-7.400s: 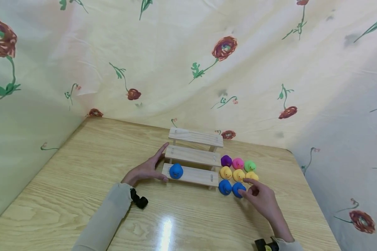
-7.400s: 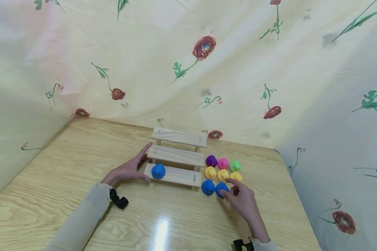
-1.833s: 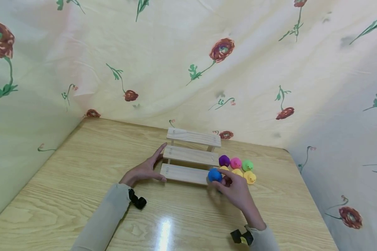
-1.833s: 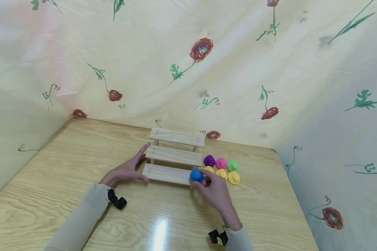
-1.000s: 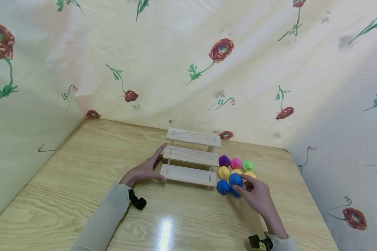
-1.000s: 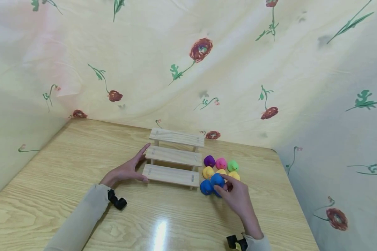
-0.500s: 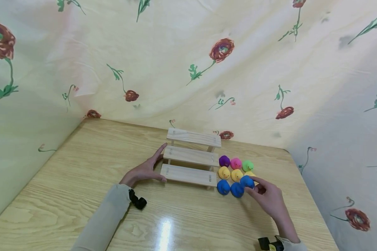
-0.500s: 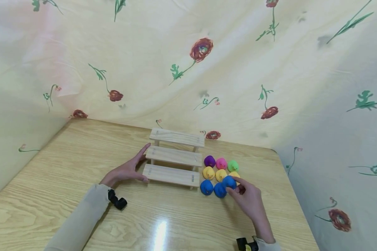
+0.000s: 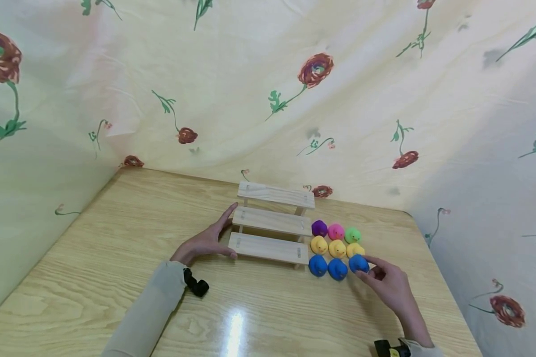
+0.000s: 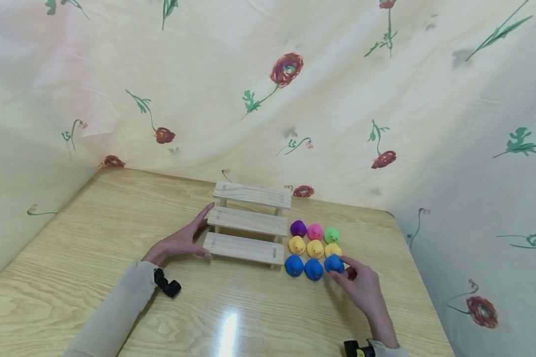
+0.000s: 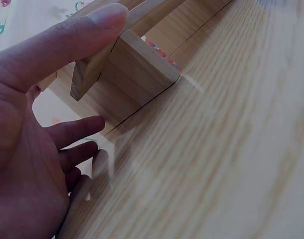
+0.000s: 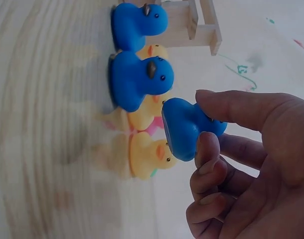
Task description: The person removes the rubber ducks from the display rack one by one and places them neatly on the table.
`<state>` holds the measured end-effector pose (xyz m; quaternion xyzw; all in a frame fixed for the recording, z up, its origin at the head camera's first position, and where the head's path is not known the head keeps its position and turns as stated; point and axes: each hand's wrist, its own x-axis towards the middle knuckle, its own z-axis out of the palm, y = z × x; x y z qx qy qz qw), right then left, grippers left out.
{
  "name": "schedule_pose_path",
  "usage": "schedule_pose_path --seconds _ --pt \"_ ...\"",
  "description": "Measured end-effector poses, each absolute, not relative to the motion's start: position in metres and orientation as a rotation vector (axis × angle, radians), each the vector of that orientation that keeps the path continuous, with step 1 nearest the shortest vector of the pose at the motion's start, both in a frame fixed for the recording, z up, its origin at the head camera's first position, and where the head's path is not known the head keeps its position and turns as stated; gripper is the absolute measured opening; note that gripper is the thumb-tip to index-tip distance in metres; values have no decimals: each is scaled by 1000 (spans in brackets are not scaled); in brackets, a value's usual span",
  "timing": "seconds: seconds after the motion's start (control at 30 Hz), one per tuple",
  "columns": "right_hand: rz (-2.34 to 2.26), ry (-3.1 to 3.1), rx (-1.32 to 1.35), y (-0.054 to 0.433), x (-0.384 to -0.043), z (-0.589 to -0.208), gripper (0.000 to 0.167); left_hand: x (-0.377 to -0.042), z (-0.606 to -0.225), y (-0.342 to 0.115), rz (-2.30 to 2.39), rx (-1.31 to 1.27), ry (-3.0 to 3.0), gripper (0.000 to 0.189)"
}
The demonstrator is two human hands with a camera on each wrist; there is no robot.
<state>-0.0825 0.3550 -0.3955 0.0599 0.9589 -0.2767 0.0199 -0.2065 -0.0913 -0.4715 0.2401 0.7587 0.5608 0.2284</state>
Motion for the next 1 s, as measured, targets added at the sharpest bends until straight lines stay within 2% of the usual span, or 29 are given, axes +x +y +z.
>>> schedule_pose_path --seconds 1.0 --pt "-870 2787 296 369 -85 -415 55 -206 -468 -91 1553 682 2079 131"
